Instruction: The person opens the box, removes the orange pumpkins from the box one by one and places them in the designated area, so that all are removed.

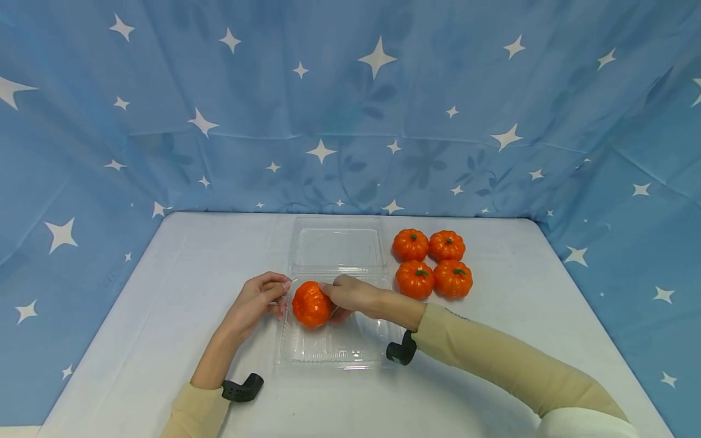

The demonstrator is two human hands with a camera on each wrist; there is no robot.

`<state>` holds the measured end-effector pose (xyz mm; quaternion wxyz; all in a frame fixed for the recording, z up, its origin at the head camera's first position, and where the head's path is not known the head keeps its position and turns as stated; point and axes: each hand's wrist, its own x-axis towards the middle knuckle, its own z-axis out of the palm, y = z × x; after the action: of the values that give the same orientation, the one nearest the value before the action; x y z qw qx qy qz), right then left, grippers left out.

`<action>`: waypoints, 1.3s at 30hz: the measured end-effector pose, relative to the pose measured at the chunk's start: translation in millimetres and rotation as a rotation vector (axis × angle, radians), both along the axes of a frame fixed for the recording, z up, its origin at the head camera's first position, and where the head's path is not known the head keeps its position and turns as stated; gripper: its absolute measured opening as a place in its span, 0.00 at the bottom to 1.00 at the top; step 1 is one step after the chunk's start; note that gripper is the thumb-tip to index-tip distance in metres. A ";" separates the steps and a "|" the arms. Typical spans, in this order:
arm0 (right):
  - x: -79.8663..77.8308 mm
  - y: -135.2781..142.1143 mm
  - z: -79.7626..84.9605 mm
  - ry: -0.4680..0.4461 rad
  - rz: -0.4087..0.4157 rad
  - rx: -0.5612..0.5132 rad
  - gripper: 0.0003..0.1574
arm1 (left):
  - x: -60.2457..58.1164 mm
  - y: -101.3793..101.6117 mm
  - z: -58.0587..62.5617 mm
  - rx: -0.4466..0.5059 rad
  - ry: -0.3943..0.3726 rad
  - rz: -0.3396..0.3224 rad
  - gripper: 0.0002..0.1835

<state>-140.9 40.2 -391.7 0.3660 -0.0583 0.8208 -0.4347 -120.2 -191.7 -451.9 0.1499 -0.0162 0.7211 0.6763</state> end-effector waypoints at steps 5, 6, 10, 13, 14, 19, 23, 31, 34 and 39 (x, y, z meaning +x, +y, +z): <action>-0.8 -2.4 0.7 0.024 0.004 0.029 0.24 | 0.1 -0.6 -0.4 0.007 0.001 0.001 0.21; -0.8 -3.1 0.7 0.026 0.004 0.035 0.24 | 0.1 -0.9 -0.6 0.009 0.001 0.001 0.21; 0.3 -6.2 0.1 0.022 0.007 0.066 0.27 | 0.4 -1.3 -0.6 0.011 0.001 0.002 0.20; 2.0 -8.4 -0.2 0.021 0.003 0.099 0.29 | 0.5 -1.2 -0.3 0.013 0.004 0.001 0.20; 2.6 -9.2 -0.4 0.022 0.003 0.109 0.31 | 0.6 -1.2 -0.1 0.013 0.005 0.000 0.20; 4.2 -12.7 -1.8 0.025 0.013 0.130 0.34 | 0.2 -0.3 0.4 0.012 0.005 -0.002 0.20; 3.5 -14.9 -3.3 0.028 0.033 0.132 0.33 | -0.8 1.9 0.5 0.020 0.008 -0.001 0.20; 1.7 -16.0 -3.8 0.054 0.056 0.132 0.31 | -2.0 4.0 -0.4 0.025 0.006 -0.001 0.20; 1.8 -15.7 -3.3 0.059 0.048 0.110 0.31 | -1.7 3.3 -0.7 0.017 0.005 0.000 0.20; 2.6 -13.7 -1.2 0.077 0.034 0.061 0.36 | -0.1 1.4 -0.7 0.009 0.006 0.002 0.20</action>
<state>-138.3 26.5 -392.9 0.3430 -0.0780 0.8460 -0.4008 -120.3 -190.3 -452.6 0.1471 -0.0144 0.7184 0.6798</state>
